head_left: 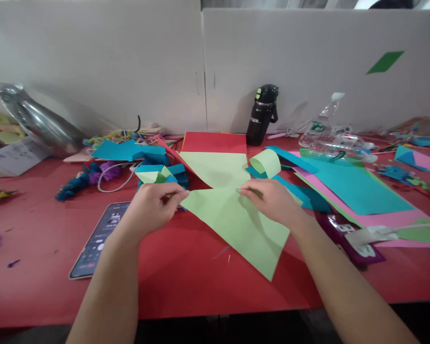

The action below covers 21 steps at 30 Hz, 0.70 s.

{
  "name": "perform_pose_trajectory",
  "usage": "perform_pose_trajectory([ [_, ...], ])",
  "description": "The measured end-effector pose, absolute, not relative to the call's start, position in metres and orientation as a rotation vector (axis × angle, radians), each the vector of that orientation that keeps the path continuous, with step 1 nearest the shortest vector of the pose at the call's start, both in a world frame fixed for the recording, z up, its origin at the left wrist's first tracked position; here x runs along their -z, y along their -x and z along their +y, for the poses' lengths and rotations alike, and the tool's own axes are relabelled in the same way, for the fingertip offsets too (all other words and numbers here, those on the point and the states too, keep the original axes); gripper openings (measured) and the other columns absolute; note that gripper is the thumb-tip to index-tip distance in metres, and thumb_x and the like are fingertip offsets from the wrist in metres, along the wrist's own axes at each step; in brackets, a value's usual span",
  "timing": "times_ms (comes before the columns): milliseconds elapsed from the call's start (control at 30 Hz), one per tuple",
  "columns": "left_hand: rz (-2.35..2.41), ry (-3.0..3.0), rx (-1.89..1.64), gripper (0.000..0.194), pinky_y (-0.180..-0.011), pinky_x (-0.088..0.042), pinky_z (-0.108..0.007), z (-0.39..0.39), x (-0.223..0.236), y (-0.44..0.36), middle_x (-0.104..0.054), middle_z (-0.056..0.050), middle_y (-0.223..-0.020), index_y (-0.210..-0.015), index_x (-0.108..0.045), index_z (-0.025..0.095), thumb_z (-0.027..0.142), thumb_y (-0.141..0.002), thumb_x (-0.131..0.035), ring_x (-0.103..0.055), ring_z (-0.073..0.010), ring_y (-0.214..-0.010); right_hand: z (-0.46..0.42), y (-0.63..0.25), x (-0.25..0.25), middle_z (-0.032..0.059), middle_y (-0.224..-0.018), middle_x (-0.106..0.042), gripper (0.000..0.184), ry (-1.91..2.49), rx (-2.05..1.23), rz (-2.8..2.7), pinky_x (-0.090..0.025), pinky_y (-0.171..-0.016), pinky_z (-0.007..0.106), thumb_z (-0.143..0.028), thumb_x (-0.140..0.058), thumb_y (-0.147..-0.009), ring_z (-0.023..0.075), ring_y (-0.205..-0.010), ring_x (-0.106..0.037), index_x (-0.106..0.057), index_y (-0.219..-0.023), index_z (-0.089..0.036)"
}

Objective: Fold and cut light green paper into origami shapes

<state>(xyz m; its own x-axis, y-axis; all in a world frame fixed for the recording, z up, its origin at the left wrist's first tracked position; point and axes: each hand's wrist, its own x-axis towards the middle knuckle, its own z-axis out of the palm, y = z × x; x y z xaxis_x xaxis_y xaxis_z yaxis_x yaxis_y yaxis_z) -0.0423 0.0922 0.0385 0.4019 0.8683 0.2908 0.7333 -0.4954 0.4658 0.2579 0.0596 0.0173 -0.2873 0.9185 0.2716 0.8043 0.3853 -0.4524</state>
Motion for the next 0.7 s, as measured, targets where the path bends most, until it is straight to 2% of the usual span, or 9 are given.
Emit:
perform_pose_trajectory([
  [67,1.396,-2.537,-0.584,0.025,-0.068,-0.050,-0.029,0.089,-0.038,0.037,-0.077,-0.002,-0.086,-0.088,-0.074,0.023,0.038,-0.094,-0.055,-0.070,-0.0195,-0.077,0.059,-0.262,-0.017,0.0027,-0.090,-0.075,0.029,1.473,-0.354,-2.208,-0.046,-0.074,0.035,-0.035,-0.048,-0.102,0.0209,-0.083,-0.066,-0.070,-0.088,-0.023],
  [133,1.381,-2.667,-0.595,0.025,-0.076,-0.052,-0.032,0.084,-0.035,0.028,-0.077,-0.004,-0.102,-0.102,-0.074,0.024,0.036,-0.093,-0.054,-0.071,-0.0239,-0.092,0.058,-0.264,-0.016,0.0019,-0.092,-0.076,0.027,1.440,-0.387,-2.263,-0.046,-0.076,0.035,-0.032,-0.049,-0.101,0.0207,-0.086,-0.066,-0.071,-0.089,-0.024],
  [267,1.182,-2.775,-0.507,0.030,-0.082,-0.052,-0.035,0.074,-0.026,0.004,-0.076,-0.006,-0.108,-0.112,-0.072,0.023,0.040,-0.097,-0.052,-0.069,-0.0256,-0.097,0.054,-0.252,-0.016,0.0014,-0.091,-0.076,0.022,1.318,-0.373,-2.360,-0.043,-0.079,0.035,-0.027,-0.052,-0.101,0.0199,-0.086,-0.065,-0.071,-0.090,-0.022],
  [367,1.054,-2.722,-0.427,0.029,-0.077,-0.049,-0.034,0.071,-0.021,-0.012,-0.075,-0.006,-0.098,-0.103,-0.071,0.022,0.032,-0.101,-0.044,-0.068,-0.0233,-0.090,0.051,-0.236,-0.016,0.0019,-0.088,-0.075,0.020,1.245,-0.336,-2.422,-0.041,-0.077,0.035,-0.024,-0.052,-0.100,0.0197,-0.085,-0.064,-0.070,-0.092,-0.020],
  [500,1.051,-2.553,-0.478,0.025,-0.071,-0.047,-0.030,0.074,-0.021,-0.014,-0.075,-0.004,-0.089,-0.091,-0.072,0.021,0.022,-0.096,-0.047,-0.067,-0.0200,-0.082,0.049,-0.232,-0.017,0.0018,-0.091,-0.075,0.021,1.176,-0.321,-2.445,-0.039,-0.077,0.035,-0.018,-0.049,-0.099,0.0192,-0.086,-0.063,-0.069,-0.094,-0.020],
  [600,1.078,-2.465,-0.533,0.024,-0.066,-0.046,-0.029,0.081,-0.024,-0.004,-0.075,-0.003,-0.082,-0.084,-0.073,0.021,0.021,-0.092,-0.051,-0.067,-0.0180,-0.074,0.052,-0.247,-0.017,0.0002,-0.089,-0.076,0.024,1.213,-0.260,-2.383,-0.038,-0.075,0.035,-0.023,-0.049,-0.100,0.0196,-0.085,-0.063,-0.071,-0.090,-0.022],
  [700,1.138,-2.454,-0.545,0.022,-0.066,-0.048,-0.028,0.088,-0.028,0.012,-0.076,-0.003,-0.083,-0.084,-0.074,0.021,0.024,-0.091,-0.054,-0.067,-0.0179,-0.073,0.057,-0.269,-0.014,-0.0007,-0.094,-0.078,0.026,1.318,-0.172,-2.290,-0.039,-0.081,0.039,-0.026,-0.050,-0.101,0.0216,-0.089,-0.065,-0.073,-0.089,-0.026],
])
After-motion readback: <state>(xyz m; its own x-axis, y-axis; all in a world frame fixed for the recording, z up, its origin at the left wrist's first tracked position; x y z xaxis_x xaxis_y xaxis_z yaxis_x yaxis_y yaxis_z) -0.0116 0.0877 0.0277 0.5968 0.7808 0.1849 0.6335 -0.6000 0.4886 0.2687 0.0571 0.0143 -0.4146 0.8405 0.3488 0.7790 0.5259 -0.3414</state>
